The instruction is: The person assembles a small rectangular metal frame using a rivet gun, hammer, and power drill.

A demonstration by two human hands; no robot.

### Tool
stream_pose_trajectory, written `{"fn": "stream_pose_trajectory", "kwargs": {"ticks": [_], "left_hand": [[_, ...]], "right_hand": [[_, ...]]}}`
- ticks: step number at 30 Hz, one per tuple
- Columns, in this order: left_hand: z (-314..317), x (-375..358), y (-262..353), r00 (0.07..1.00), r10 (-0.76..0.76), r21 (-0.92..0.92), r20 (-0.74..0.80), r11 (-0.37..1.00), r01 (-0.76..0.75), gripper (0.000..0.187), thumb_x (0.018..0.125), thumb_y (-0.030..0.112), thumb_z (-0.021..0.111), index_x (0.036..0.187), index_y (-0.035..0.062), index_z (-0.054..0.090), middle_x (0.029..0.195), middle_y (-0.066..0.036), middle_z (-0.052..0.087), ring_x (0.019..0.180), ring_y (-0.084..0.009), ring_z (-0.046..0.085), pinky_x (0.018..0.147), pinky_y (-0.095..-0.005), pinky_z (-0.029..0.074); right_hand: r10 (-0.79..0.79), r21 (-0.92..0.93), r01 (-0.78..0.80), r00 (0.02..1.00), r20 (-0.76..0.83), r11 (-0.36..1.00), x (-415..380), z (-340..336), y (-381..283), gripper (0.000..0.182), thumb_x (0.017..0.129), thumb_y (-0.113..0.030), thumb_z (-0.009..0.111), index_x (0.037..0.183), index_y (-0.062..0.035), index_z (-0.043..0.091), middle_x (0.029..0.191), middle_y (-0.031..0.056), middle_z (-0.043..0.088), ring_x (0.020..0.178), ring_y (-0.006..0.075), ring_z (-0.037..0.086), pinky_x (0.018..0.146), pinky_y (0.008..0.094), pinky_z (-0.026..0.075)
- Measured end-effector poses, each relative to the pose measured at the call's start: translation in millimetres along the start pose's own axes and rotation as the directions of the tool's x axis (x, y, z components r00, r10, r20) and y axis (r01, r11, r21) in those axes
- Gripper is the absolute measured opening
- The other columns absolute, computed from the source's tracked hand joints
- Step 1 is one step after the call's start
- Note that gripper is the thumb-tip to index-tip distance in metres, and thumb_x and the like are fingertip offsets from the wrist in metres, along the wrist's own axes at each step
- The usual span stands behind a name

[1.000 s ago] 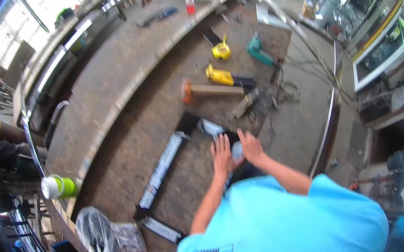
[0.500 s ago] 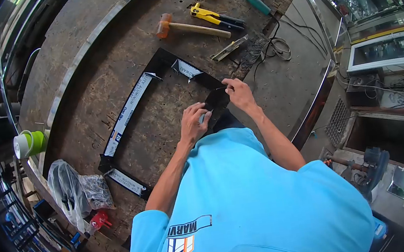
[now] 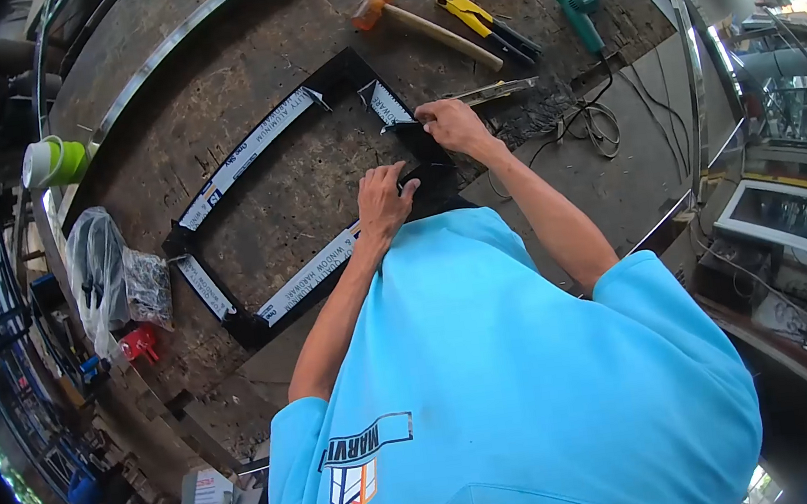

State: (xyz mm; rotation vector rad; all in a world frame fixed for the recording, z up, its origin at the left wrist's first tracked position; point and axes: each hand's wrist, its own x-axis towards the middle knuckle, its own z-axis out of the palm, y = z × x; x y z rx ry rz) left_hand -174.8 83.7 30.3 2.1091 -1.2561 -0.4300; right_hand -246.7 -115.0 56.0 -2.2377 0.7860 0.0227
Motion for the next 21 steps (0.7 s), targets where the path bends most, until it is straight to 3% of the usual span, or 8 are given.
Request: {"fn": "stream_pose_trajectory", "kwargs": {"ticks": [2, 5, 8, 13, 15, 16, 18, 21], "left_hand": [[8.0, 4.3, 14.3, 0.999, -0.033, -0.014, -0.018, 0.999, 0.033, 0.051, 0.078, 0.034, 0.072, 0.117, 0.0042, 0.061, 0.105, -0.013, 0.06, 0.1, -0.03, 0.054, 0.09, -0.041, 0.042], [23.1, 1.4, 26.7, 0.993, 0.111, 0.241, -0.045, 0.966, -0.097, 0.051, 0.077, 0.031, 0.073, 0.12, 0.0071, 0.06, 0.119, -0.009, 0.052, 0.112, -0.0294, 0.046, 0.095, -0.042, 0.038], [31.8, -7.4, 22.5, 0.963, 0.259, 0.343, -0.076, 0.914, -0.219, 0.047, 0.078, 0.03, 0.072, 0.119, 0.0088, 0.061, 0.118, -0.01, 0.053, 0.113, -0.0289, 0.046, 0.095, -0.0417, 0.038], [50.8, -16.4, 18.2, 0.967, 0.229, 0.181, -0.114, 0.962, -0.207, 0.044, 0.075, 0.026, 0.076, 0.113, 0.0087, 0.061, 0.116, -0.01, 0.053, 0.114, -0.0294, 0.048, 0.094, -0.0419, 0.04], [41.0, -14.8, 40.5, 0.964, -0.032, 0.116, -0.265, 0.991, 0.065, 0.051, 0.072, 0.029, 0.079, 0.113, 0.0078, 0.059, 0.114, -0.011, 0.053, 0.113, -0.0296, 0.049, 0.094, -0.0427, 0.04], [41.4, -15.6, 41.4, 0.973, -0.041, 0.181, -0.228, 0.98, 0.084, 0.061, 0.07, 0.032, 0.081, 0.12, 0.0073, 0.055, 0.116, -0.011, 0.053, 0.112, -0.0301, 0.049, 0.095, -0.043, 0.039], [46.8, -18.4, 37.2, 0.982, -0.027, 0.205, -0.187, 0.976, 0.066, 0.056, 0.073, 0.032, 0.077, 0.12, 0.0079, 0.056, 0.12, -0.012, 0.052, 0.113, -0.0292, 0.048, 0.097, -0.0431, 0.036], [50.7, -17.5, 37.2, 0.981, 0.005, 0.293, -0.194, 0.955, 0.054, 0.057, 0.072, 0.028, 0.077, 0.121, 0.0078, 0.056, 0.123, -0.011, 0.052, 0.113, -0.0287, 0.048, 0.098, -0.0428, 0.036]], "right_hand": [[-0.179, -0.012, 0.18, 0.984, 0.02, 0.984, 2.3, -7.6, 6.7, 0.03, 0.078, -0.012, 0.064, 0.106, -0.0043, 0.067, 0.1, 0.0198, 0.066, 0.099, 0.0369, 0.061, 0.087, 0.0417, 0.048], [-0.133, 0.021, 0.132, 0.959, 0.25, 0.991, -5.4, -13.9, 10.7, 0.035, 0.079, -0.008, 0.063, 0.114, -0.003, 0.062, 0.104, 0.0208, 0.065, 0.1, 0.0367, 0.061, 0.087, 0.04, 0.048], [-0.293, 0.131, 0.276, 0.947, 0.131, 0.952, -4.3, 2.2, 34.0, 0.039, 0.077, -0.005, 0.064, 0.116, -0.0036, 0.06, 0.106, 0.0206, 0.065, 0.099, 0.0365, 0.061, 0.086, 0.0397, 0.048], [-0.256, 0.134, 0.23, 0.938, 0.233, 0.964, -0.4, -6.1, 32.2, 0.036, 0.079, -0.008, 0.063, 0.114, -0.0048, 0.061, 0.105, 0.0202, 0.064, 0.099, 0.0371, 0.06, 0.086, 0.0419, 0.047], [-0.294, 0.077, 0.286, 0.947, 0.132, 0.955, 6.5, -13.7, 40.4, 0.031, 0.081, -0.011, 0.061, 0.111, -0.0056, 0.062, 0.101, 0.0191, 0.064, 0.099, 0.0377, 0.06, 0.085, 0.0437, 0.047], [-0.3, 0.055, 0.297, 0.952, 0.056, 0.953, 6.9, -16.5, 46.8, 0.029, 0.081, -0.012, 0.061, 0.11, -0.0064, 0.063, 0.101, 0.0184, 0.064, 0.099, 0.0374, 0.059, 0.085, 0.0439, 0.047], [-0.245, 0.019, 0.246, 0.969, -0.017, 0.969, 13.3, -40.4, 53.9, 0.025, 0.083, -0.013, 0.06, 0.107, -0.0061, 0.063, 0.097, 0.0171, 0.063, 0.096, 0.0355, 0.06, 0.085, 0.0433, 0.047], [-0.222, -0.074, 0.21, 0.906, -0.36, 0.975, 32.7, -72.0, 79.9, 0.021, 0.084, -0.013, 0.058, 0.102, -0.0047, 0.065, 0.093, 0.0157, 0.062, 0.096, 0.0335, 0.06, 0.084, 0.042, 0.047]]}}
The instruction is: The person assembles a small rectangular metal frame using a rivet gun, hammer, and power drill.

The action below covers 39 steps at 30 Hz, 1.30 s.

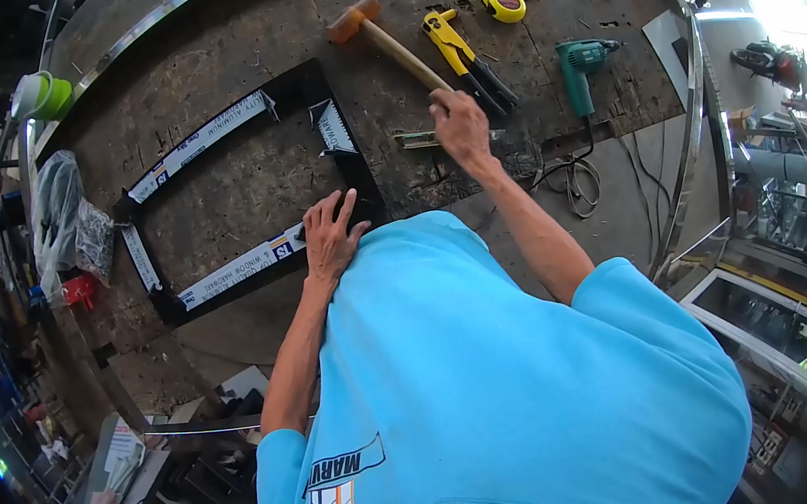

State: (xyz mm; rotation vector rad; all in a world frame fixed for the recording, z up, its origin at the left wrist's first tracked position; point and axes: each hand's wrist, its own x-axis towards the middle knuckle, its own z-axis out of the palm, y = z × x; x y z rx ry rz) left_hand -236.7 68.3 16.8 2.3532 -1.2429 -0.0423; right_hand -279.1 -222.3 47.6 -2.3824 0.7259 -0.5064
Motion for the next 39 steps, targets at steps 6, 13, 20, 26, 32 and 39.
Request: {"fn": "stream_pose_trajectory", "kwargs": {"ticks": [6, 13, 20, 26, 32, 39], "left_hand": [[12.1, -4.5, -1.1, 0.993, -0.024, -0.079, -0.113, 0.997, 0.015, 0.058, 0.068, 0.021, 0.08, 0.118, 0.0065, 0.056, 0.122, -0.011, 0.052, 0.113, -0.0282, 0.049, 0.098, -0.0424, 0.035], [8.1, 1.8, 9.7, 0.986, -0.155, -0.027, -0.068, 0.988, 0.153, 0.069, 0.068, 0.031, 0.08, 0.124, 0.0037, 0.052, 0.122, -0.011, 0.052, 0.115, -0.0285, 0.047, 0.099, -0.0402, 0.034], [5.3, 2.9, 10.8, 0.975, -0.221, -0.032, -0.017, 0.975, 0.22, 0.069, 0.071, 0.041, 0.077, 0.124, 0.003, 0.055, 0.126, -0.012, 0.05, 0.117, -0.0298, 0.045, 0.101, -0.0416, 0.035], [-2.5, 5.7, -6.6, 0.986, -0.133, -0.016, 0.098, 0.991, 0.135, 0.073, 0.069, 0.049, 0.076, 0.122, 0.0031, 0.056, 0.123, -0.012, 0.05, 0.113, -0.0297, 0.047, 0.099, -0.0425, 0.038], [8.0, -1.3, -10.4, 0.993, -0.12, -0.004, 0.02, 0.993, 0.12, 0.074, 0.07, 0.051, 0.075, 0.124, 0.0043, 0.054, 0.122, -0.011, 0.05, 0.113, -0.0285, 0.048, 0.099, -0.0408, 0.04], [5.4, 2.8, -8.3, 0.991, -0.12, -0.005, -0.056, 0.993, 0.12, 0.084, 0.071, 0.053, 0.074, 0.134, 0.0059, 0.046, 0.123, -0.012, 0.049, 0.117, -0.0286, 0.046, 0.1, -0.041, 0.038]], "right_hand": [[0.149, -0.15, -0.145, 0.989, 0.014, 0.978, 39.6, -53.7, 48.5, 0.024, 0.084, -0.016, 0.059, 0.106, -0.0073, 0.066, 0.1, 0.0172, 0.064, 0.094, 0.0348, 0.061, 0.083, 0.043, 0.048], [0.449, -0.206, -0.419, 0.644, 0.619, 0.884, -0.3, -37.6, -14.0, 0.065, 0.089, -0.048, 0.055, 0.142, -0.0142, 0.036, 0.08, 0.0167, 0.067, 0.068, 0.0293, 0.068, 0.064, 0.0398, 0.053], [0.589, -0.154, -0.596, 0.657, 0.47, 0.788, -42.7, -8.3, -12.2, 0.046, 0.09, -0.052, 0.052, 0.117, -0.0154, 0.057, 0.067, 0.0128, 0.063, 0.057, 0.0264, 0.066, 0.062, 0.037, 0.053], [0.573, 0.343, -0.718, 0.693, 0.438, 0.606, -101.1, -59.0, 20.7, 0.044, 0.081, -0.018, 0.066, 0.123, -0.0127, 0.056, 0.084, 0.0071, 0.06, 0.07, 0.0163, 0.06, 0.062, 0.0316, 0.051], [0.342, 0.465, -0.724, 0.666, 0.663, 0.509, -116.5, -120.8, 2.0, 0.05, 0.071, -0.01, 0.072, 0.119, -0.0054, 0.057, 0.087, 0.0059, 0.057, 0.075, 0.0159, 0.059, 0.07, 0.0319, 0.051], [0.14, 0.001, -0.215, 0.639, 0.756, 0.977, -96.6, -37.3, -22.4, 0.048, 0.081, -0.022, 0.066, 0.122, -0.0048, 0.046, 0.083, 0.0245, 0.062, 0.081, 0.0412, 0.062, 0.073, 0.0444, 0.046]]}}
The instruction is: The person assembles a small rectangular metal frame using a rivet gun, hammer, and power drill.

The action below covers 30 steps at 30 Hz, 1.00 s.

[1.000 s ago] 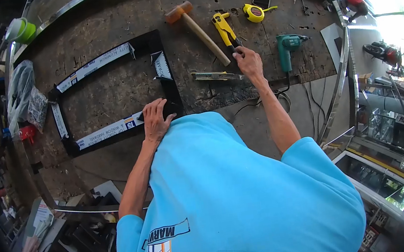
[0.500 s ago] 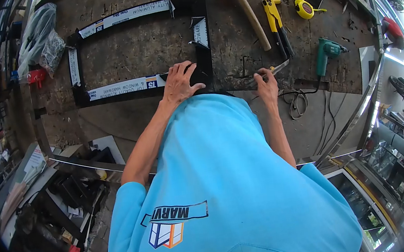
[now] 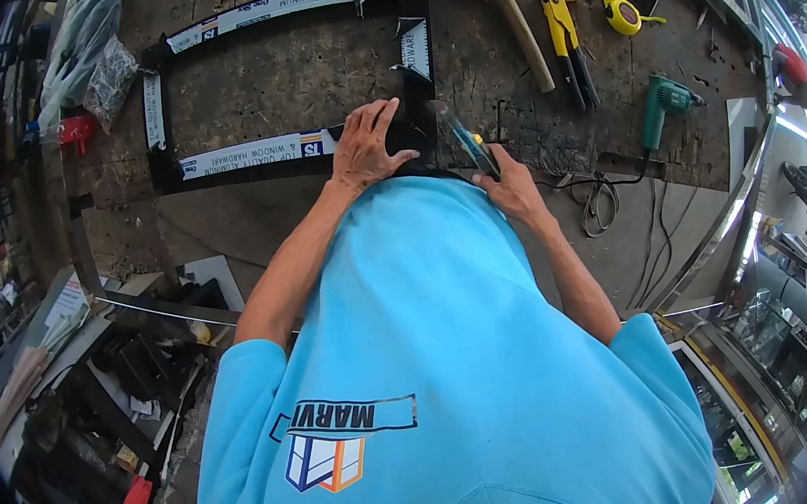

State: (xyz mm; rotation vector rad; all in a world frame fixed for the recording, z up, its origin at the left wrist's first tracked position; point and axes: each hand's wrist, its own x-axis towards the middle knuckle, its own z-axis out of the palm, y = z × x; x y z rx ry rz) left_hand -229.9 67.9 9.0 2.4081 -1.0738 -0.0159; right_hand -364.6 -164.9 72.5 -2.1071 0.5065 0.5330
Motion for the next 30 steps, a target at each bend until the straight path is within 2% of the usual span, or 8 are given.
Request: {"fn": "stream_pose_trajectory", "kwargs": {"ticks": [4, 9, 12, 16, 18, 21, 28, 30], "left_hand": [[0.2, -2.4, 2.4, 1.0, -0.015, 0.031, 0.001, 0.999, 0.015, 0.083, 0.07, 0.052, 0.073, 0.134, 0.0077, 0.045, 0.126, -0.011, 0.046, 0.117, -0.0277, 0.045, 0.101, -0.0399, 0.037], [0.9, -3.0, 1.4, 1.0, -0.006, 0.026, -0.01, 1.0, 0.006, 0.079, 0.07, 0.05, 0.074, 0.134, 0.011, 0.047, 0.125, -0.009, 0.045, 0.118, -0.0271, 0.043, 0.101, -0.0397, 0.036], [0.8, -3.1, 1.3, 1.0, -0.005, 0.018, -0.005, 1.0, 0.005, 0.078, 0.069, 0.047, 0.075, 0.133, 0.0115, 0.047, 0.124, -0.008, 0.046, 0.119, -0.0268, 0.043, 0.101, -0.0394, 0.036], [0.4, -3.1, 0.9, 1.0, 0.012, 0.024, -0.001, 1.0, -0.012, 0.078, 0.068, 0.044, 0.077, 0.133, 0.0116, 0.047, 0.124, -0.008, 0.046, 0.119, -0.0266, 0.043, 0.101, -0.0394, 0.036], [0.2, -2.8, 1.4, 1.0, 0.01, 0.026, 0.006, 1.0, -0.01, 0.078, 0.068, 0.041, 0.078, 0.133, 0.0118, 0.047, 0.124, -0.008, 0.046, 0.118, -0.0266, 0.044, 0.101, -0.0395, 0.036], [0.3, -2.8, 1.6, 1.0, 0.008, 0.01, 0.001, 1.0, -0.008, 0.077, 0.067, 0.04, 0.079, 0.132, 0.0112, 0.048, 0.126, -0.009, 0.048, 0.118, -0.0272, 0.046, 0.101, -0.041, 0.037], [1.7, -2.2, -0.4, 1.0, 0.018, 0.018, 0.001, 1.0, -0.018, 0.08, 0.067, 0.041, 0.079, 0.134, 0.0102, 0.046, 0.127, -0.009, 0.048, 0.118, -0.0278, 0.046, 0.101, -0.0412, 0.037], [1.6, -2.4, -0.6, 1.0, 0.006, 0.01, -0.019, 1.0, -0.005, 0.087, 0.067, 0.045, 0.078, 0.137, 0.0081, 0.042, 0.125, -0.009, 0.046, 0.117, -0.0272, 0.045, 0.101, -0.0392, 0.036]], "right_hand": [[-0.043, -0.113, 0.049, 0.997, 0.06, 0.992, 6.9, 9.4, -5.2, 0.054, 0.084, -0.025, 0.066, 0.129, -0.0061, 0.042, 0.087, 0.0255, 0.063, 0.085, 0.0426, 0.062, 0.072, 0.0474, 0.046], [-0.15, -0.264, 0.15, 0.988, 0.02, 0.953, 5.3, 16.9, -9.6, 0.056, 0.089, -0.036, 0.06, 0.132, -0.006, 0.041, 0.093, 0.0243, 0.065, 0.086, 0.0409, 0.064, 0.071, 0.047, 0.049], [-0.105, -0.253, 0.107, 0.994, 0.023, 0.961, 6.7, 19.7, -6.8, 0.059, 0.091, -0.043, 0.057, 0.135, -0.0068, 0.04, 0.098, 0.024, 0.065, 0.091, 0.04, 0.064, 0.077, 0.0454, 0.049], [-0.062, -0.258, 0.068, 0.998, 0.03, 0.964, 5.9, 23.7, -3.9, 0.057, 0.093, -0.044, 0.054, 0.134, -0.0073, 0.041, 0.1, 0.0247, 0.065, 0.093, 0.0399, 0.064, 0.078, 0.0448, 0.05], [-0.144, -0.322, 0.114, 0.987, -0.071, 0.94, 5.6, 32.0, 1.4, 0.052, 0.093, -0.041, 0.053, 0.132, -0.0099, 0.04, 0.091, 0.0236, 0.065, 0.079, 0.0404, 0.065, 0.067, 0.0482, 0.05], [-0.174, -0.392, 0.127, 0.981, -0.087, 0.911, 4.2, 34.2, -2.2, 0.05, 0.093, -0.037, 0.052, 0.134, -0.0122, 0.037, 0.085, 0.0231, 0.064, 0.073, 0.0405, 0.064, 0.062, 0.0493, 0.05], [-0.148, -0.433, 0.115, 0.988, -0.044, 0.894, 5.7, 29.1, -14.5, 0.049, 0.093, -0.033, 0.053, 0.135, -0.0129, 0.035, 0.077, 0.0213, 0.063, 0.064, 0.04, 0.062, 0.057, 0.0492, 0.049], [-0.146, -0.363, 0.127, 0.989, -0.026, 0.923, 4.3, 25.6, -13.5, 0.051, 0.092, -0.033, 0.053, 0.136, -0.013, 0.037, 0.073, 0.0217, 0.063, 0.066, 0.0395, 0.063, 0.06, 0.0487, 0.049]]}}
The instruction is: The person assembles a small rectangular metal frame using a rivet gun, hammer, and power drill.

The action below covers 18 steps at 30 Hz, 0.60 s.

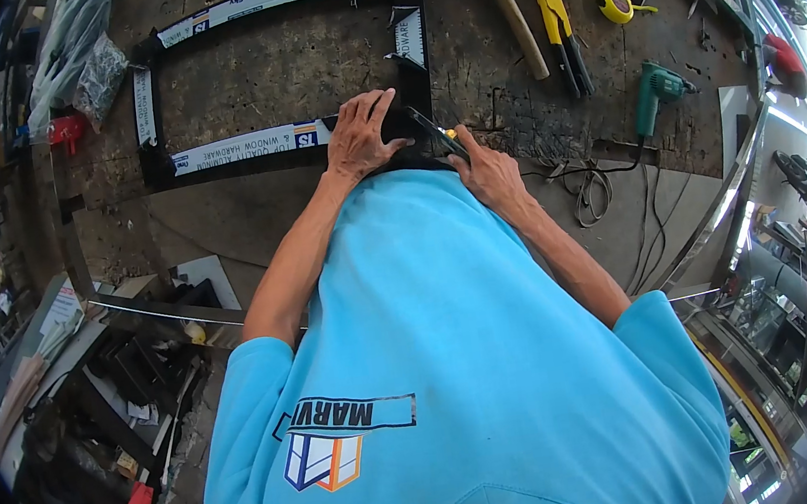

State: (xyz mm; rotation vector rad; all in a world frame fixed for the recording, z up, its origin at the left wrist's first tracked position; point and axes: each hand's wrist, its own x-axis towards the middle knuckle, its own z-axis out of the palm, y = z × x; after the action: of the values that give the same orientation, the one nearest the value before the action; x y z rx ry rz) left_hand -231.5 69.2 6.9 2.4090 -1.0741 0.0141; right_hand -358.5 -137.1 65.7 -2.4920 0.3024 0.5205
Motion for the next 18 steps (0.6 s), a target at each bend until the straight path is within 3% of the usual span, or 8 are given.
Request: {"fn": "stream_pose_trajectory", "kwargs": {"ticks": [3, 8, 11, 13, 16, 18], "left_hand": [[1.3, -0.5, -1.7, 1.0, 0.002, 0.002, 0.006, 1.0, -0.002, 0.092, 0.066, 0.046, 0.078, 0.14, 0.0072, 0.038, 0.126, -0.01, 0.045, 0.118, -0.0272, 0.044, 0.102, -0.0391, 0.036], [1.9, -2.6, 0.3, 1.0, -0.003, -0.005, 0.007, 1.0, 0.003, 0.096, 0.065, 0.044, 0.079, 0.141, 0.0066, 0.035, 0.127, -0.01, 0.045, 0.119, -0.0272, 0.043, 0.102, -0.0387, 0.036], [-1.6, 3.2, -5.0, 1.0, 0.01, 0.005, -0.013, 1.0, -0.01, 0.094, 0.065, 0.043, 0.079, 0.14, 0.0063, 0.037, 0.126, -0.01, 0.045, 0.118, -0.0275, 0.044, 0.102, -0.0389, 0.037], [0.4, -1.3, -1.4, 1.0, 0.001, -0.006, -0.012, 1.0, -0.001, 0.091, 0.065, 0.043, 0.079, 0.138, 0.0059, 0.038, 0.125, -0.01, 0.046, 0.117, -0.0276, 0.045, 0.101, -0.0391, 0.037], [2.3, -1.1, -3.0, 1.0, 0.02, 0.006, -0.023, 1.0, -0.02, 0.08, 0.065, 0.044, 0.08, 0.128, 0.0041, 0.05, 0.122, -0.009, 0.051, 0.114, -0.0276, 0.048, 0.1, -0.0393, 0.039], [2.3, -1.2, -2.8, 0.998, 0.031, -0.003, -0.048, 1.0, -0.031, 0.069, 0.067, 0.046, 0.078, 0.117, 0.0038, 0.057, 0.117, -0.009, 0.053, 0.112, -0.0276, 0.05, 0.099, -0.0395, 0.039]], "right_hand": [[0.05, 0.053, -0.055, 0.995, 0.081, 0.997, 0.5, -4.7, 10.1, 0.053, 0.091, -0.034, 0.054, 0.137, -0.0132, 0.039, 0.072, 0.0226, 0.064, 0.068, 0.0397, 0.064, 0.063, 0.0479, 0.049], [0.013, 0.028, -0.017, 0.991, 0.13, 0.999, -4.2, -17.0, 23.8, 0.055, 0.09, -0.036, 0.056, 0.137, -0.0133, 0.04, 0.069, 0.0208, 0.063, 0.068, 0.0399, 0.064, 0.064, 0.0472, 0.048], [-0.034, -0.056, 0.04, 0.995, 0.094, 0.998, -19.5, -16.4, 26.1, 0.052, 0.09, -0.034, 0.057, 0.136, -0.0143, 0.041, 0.078, 0.0201, 0.064, 0.069, 0.0378, 0.064, 0.063, 0.0466, 0.049], [-0.124, 0.034, 0.132, 0.976, -0.178, 0.991, -31.6, -9.0, 24.0, 0.049, 0.091, -0.028, 0.057, 0.135, -0.0157, 0.04, 0.085, 0.0192, 0.062, 0.07, 0.0357, 0.063, 0.062, 0.0455, 0.05], [-0.137, -0.052, 0.132, 0.985, -0.102, 0.99, -16.3, -5.5, 8.9, 0.047, 0.092, -0.025, 0.056, 0.135, -0.0166, 0.039, 0.088, 0.0189, 0.059, 0.072, 0.0351, 0.063, 0.061, 0.0445, 0.051], [-0.186, -0.062, 0.179, 0.975, -0.122, 0.982, -6.1, 4.7, 9.8, 0.048, 0.092, -0.024, 0.056, 0.135, -0.0165, 0.037, 0.081, 0.0176, 0.057, 0.07, 0.0353, 0.062, 0.06, 0.0439, 0.051]]}}
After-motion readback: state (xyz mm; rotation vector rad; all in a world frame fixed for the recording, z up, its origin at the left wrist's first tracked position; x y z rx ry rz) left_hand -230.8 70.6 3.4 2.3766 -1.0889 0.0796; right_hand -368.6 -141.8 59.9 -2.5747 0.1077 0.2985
